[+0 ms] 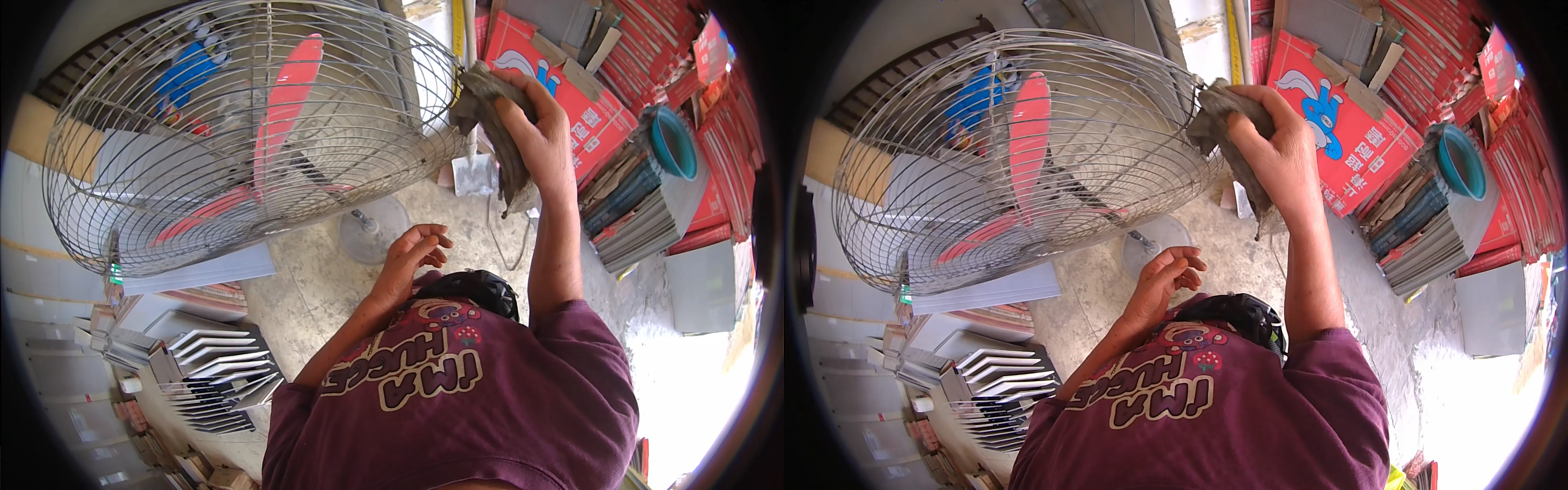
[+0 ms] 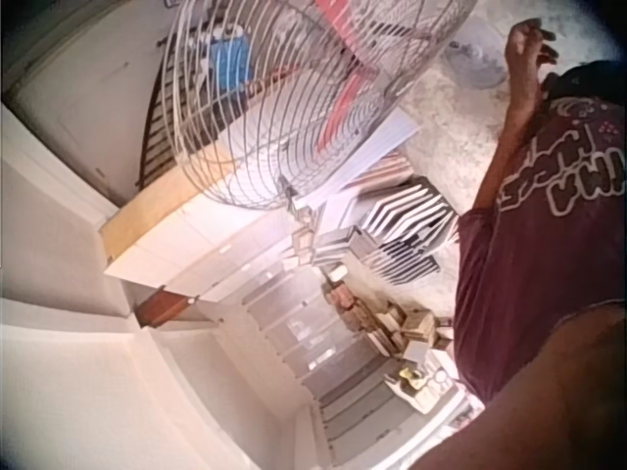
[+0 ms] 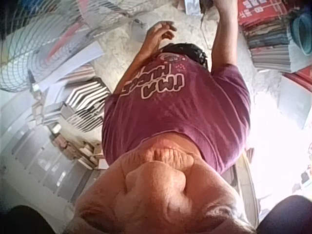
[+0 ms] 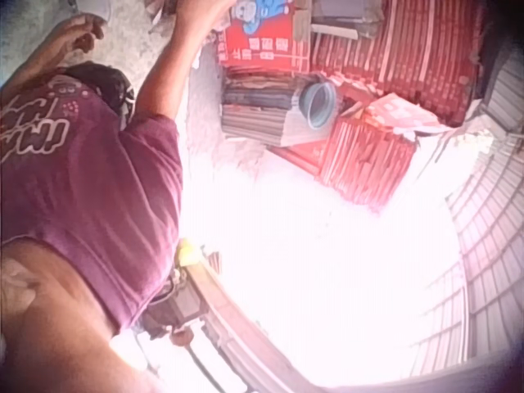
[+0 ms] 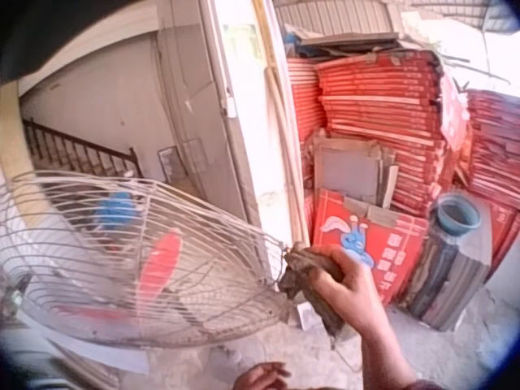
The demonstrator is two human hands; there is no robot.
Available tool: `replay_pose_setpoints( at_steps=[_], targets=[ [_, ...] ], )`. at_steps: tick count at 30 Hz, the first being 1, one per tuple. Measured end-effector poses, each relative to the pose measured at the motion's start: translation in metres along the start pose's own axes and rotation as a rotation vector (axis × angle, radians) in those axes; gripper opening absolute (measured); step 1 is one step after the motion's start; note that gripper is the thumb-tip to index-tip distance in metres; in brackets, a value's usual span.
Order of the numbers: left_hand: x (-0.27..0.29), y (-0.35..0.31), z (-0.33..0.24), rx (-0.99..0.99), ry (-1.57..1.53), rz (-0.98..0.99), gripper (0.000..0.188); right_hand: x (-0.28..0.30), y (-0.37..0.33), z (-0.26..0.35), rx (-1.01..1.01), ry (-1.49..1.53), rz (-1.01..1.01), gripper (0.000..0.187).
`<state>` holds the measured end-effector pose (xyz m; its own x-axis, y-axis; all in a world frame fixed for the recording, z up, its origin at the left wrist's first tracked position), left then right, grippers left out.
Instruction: The person wipes a grey cloth near a fan, then holds the cloth up to view, and places it onto a stack of rectangular white panels one by one.
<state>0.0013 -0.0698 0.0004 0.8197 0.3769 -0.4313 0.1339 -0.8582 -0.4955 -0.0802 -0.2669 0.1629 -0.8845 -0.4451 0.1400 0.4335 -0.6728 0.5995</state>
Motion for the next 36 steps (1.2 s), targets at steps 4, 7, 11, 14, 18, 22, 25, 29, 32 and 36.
replay_pose_setpoints(
  at_steps=[4, 7, 11, 14, 18, 22, 25, 29, 32, 36],
  targets=[
    [0.001, 0.001, 0.001, -0.002, -0.003, -0.006, 0.029, -0.011, 0.016, 0.022, 0.086, 0.255, 0.019, 0.031],
    [0.001, 0.000, 0.001, 0.001, -0.001, -0.015, 0.029, -0.011, 0.024, 0.036, 0.165, 0.545, -0.007, 0.030],
    [0.002, -0.001, 0.003, 0.006, 0.000, -0.015, 0.029, -0.015, 0.030, 0.024, 0.113, 0.678, -0.030, 0.029],
    [0.000, -0.003, 0.002, 0.013, -0.004, 0.000, 0.028, -0.021, 0.023, -0.004, 0.000, 0.547, -0.005, 0.028],
    [0.001, -0.005, 0.003, 0.013, -0.002, -0.001, 0.027, -0.019, 0.005, -0.025, -0.080, 0.472, -0.038, 0.028],
    [0.001, -0.005, 0.003, 0.024, -0.005, 0.002, 0.027, -0.013, -0.009, -0.045, -0.141, 0.427, -0.047, 0.028],
    [0.000, -0.006, 0.003, 0.033, 0.000, 0.000, 0.027, -0.005, -0.020, -0.052, -0.170, 0.324, -0.024, 0.028],
    [0.001, -0.006, 0.002, 0.041, 0.004, -0.004, 0.027, 0.008, -0.032, -0.056, -0.173, 0.053, 0.022, 0.030],
    [0.003, -0.005, 0.003, 0.034, 0.022, -0.006, 0.029, 0.017, -0.036, -0.044, -0.146, -0.187, 0.061, 0.031],
    [0.006, -0.001, 0.007, 0.040, 0.023, 0.004, 0.030, 0.016, -0.030, -0.023, -0.108, -0.214, 0.065, 0.030]
  ],
)
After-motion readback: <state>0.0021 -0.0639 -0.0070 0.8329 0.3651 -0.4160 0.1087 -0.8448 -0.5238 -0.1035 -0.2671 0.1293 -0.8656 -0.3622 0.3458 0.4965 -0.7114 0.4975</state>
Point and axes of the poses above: each hand's wrist, its own y-axis towards the middle knuckle, its own x-axis out of the back of the hand, z = x × y, the point moved 5 cm from there along y, towards the middle knuckle, and after that the axes turned 15 degrees about x, right-handed, at the moved point
